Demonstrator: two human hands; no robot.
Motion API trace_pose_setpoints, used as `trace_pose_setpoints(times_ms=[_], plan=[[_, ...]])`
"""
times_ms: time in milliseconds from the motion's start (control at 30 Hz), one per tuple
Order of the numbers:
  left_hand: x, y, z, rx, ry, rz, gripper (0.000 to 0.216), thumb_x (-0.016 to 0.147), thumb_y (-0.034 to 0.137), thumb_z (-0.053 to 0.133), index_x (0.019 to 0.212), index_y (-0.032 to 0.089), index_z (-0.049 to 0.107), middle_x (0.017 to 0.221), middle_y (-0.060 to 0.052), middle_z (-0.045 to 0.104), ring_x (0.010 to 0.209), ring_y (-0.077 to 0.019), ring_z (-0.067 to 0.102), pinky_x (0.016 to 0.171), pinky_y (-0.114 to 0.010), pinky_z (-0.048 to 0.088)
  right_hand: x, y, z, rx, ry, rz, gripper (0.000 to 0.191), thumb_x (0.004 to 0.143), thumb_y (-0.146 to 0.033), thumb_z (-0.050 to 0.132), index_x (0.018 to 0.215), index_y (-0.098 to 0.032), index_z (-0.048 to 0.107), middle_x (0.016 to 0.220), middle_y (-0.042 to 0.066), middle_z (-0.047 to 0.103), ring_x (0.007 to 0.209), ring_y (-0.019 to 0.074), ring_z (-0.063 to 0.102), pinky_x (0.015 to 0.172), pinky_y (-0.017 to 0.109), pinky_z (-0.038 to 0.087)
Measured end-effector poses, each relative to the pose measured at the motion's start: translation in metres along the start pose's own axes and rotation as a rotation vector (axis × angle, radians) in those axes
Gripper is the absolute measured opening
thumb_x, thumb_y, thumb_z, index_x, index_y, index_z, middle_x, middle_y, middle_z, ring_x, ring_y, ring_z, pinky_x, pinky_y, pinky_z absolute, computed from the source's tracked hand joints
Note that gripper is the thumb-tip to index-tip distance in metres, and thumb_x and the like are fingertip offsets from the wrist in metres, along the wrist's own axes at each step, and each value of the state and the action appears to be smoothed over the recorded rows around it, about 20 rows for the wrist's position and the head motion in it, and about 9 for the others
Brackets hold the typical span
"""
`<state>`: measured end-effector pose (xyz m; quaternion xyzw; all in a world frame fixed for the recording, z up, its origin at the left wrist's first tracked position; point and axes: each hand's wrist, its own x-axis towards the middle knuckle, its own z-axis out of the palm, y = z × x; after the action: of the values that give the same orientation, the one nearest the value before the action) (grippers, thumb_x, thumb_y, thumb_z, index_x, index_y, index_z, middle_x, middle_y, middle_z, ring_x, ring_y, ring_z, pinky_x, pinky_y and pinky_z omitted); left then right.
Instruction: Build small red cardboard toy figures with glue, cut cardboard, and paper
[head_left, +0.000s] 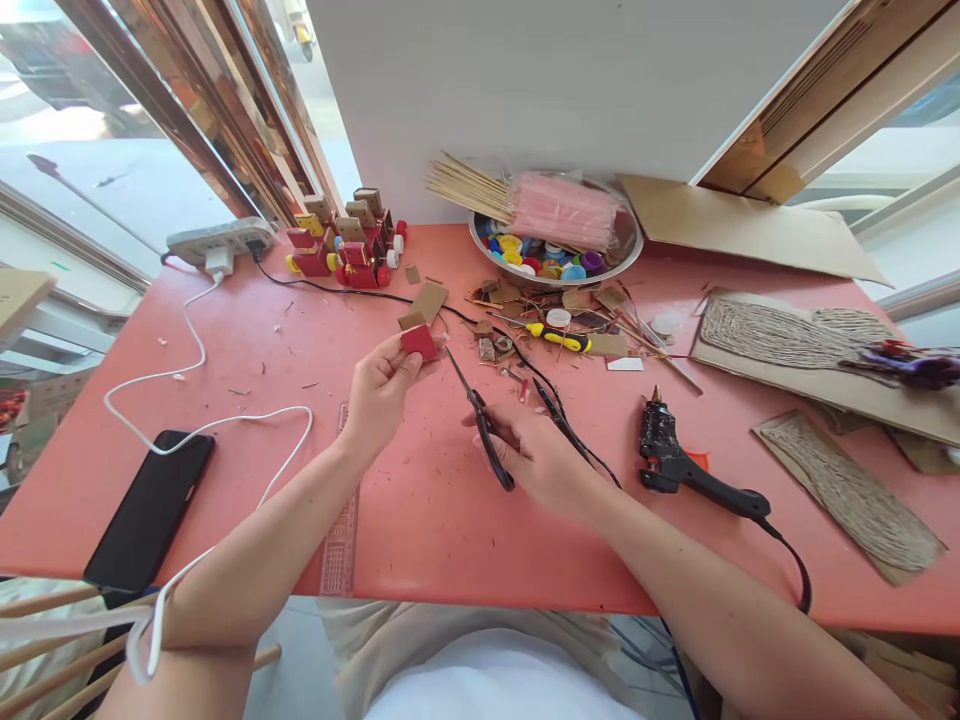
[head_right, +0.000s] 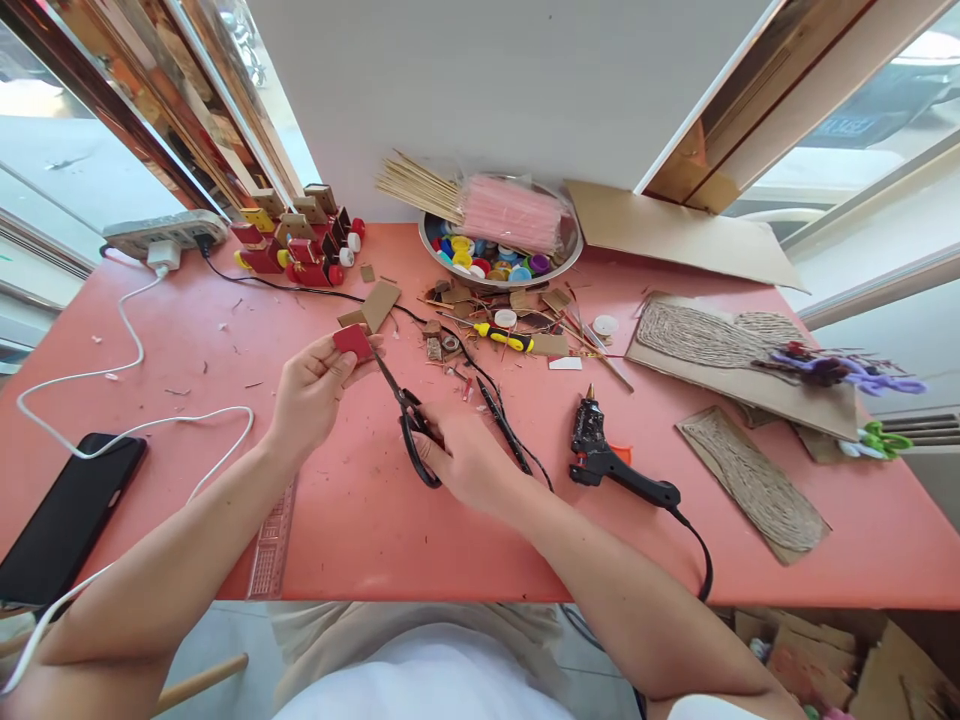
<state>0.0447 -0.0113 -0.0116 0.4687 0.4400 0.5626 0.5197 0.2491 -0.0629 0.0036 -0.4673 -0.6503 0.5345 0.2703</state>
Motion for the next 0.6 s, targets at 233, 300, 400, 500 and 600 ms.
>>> trace_pose_setpoints(times_ms=[233,300,400,500,600], plan=[[-0.0031,0.0039,-0.0002,0.034,-0.011,-0.008,0.04,0.078,0.053,0.087,0.099,0.02,0.083,0.105,-0.012,0.086,0.094,-0.029,0.084,0.094,-0.051,0.069,-0.001,-0.0064,0.0039,-0.108,-0.026,0.012,0.035,0.095,-0.05,0.047,0.072,-0.024,0.049,0.06,-0.001,0.054,0.054,0.0142,0.044,0.054,0.028,0.029],[-0.0041,0.0051,0.0017,0.044,-0.011,0.005,0.039,0.077,0.054,0.087,0.096,0.02,0.083,0.104,-0.011,0.086,0.092,-0.0284,0.084,0.092,-0.049,0.07,-0.0005,-0.0071,0.0053,-0.091,-0.03,0.02,0.035,0.094,-0.051,0.046,0.072,-0.024,0.049,0.058,-0.002,0.052,0.053,0.0134,0.041,0.054,0.028,0.028],[-0.0054,0.006,0.0039,0.059,-0.017,0.019,0.04,0.077,0.055,0.087,0.096,0.02,0.083,0.103,-0.011,0.086,0.092,-0.0284,0.084,0.09,-0.048,0.071,-0.0002,-0.0075,0.0062,-0.096,-0.009,0.016,0.035,0.093,-0.05,0.045,0.072,-0.023,0.052,0.059,-0.002,0.049,0.054,0.0134,0.041,0.054,0.028,0.028],[-0.0069,0.0061,0.0045,0.073,-0.026,0.025,0.04,0.08,0.055,0.086,0.098,0.02,0.084,0.104,-0.012,0.086,0.094,-0.0288,0.084,0.088,-0.047,0.071,-0.0004,-0.0074,0.0057,-0.092,0.015,0.009,0.038,0.093,-0.054,0.046,0.072,-0.023,0.054,0.06,-0.002,0.046,0.054,0.0135,0.039,0.054,0.028,0.026],[-0.008,0.0058,0.0042,0.079,-0.025,0.036,0.04,0.081,0.056,0.084,0.099,0.02,0.084,0.103,-0.011,0.086,0.093,-0.0282,0.084,0.087,-0.046,0.071,-0.0009,-0.0065,0.0051,-0.082,0.02,0.005,0.042,0.094,-0.059,0.047,0.071,-0.024,0.054,0.06,-0.003,0.044,0.054,0.0135,0.037,0.055,0.028,0.024]])
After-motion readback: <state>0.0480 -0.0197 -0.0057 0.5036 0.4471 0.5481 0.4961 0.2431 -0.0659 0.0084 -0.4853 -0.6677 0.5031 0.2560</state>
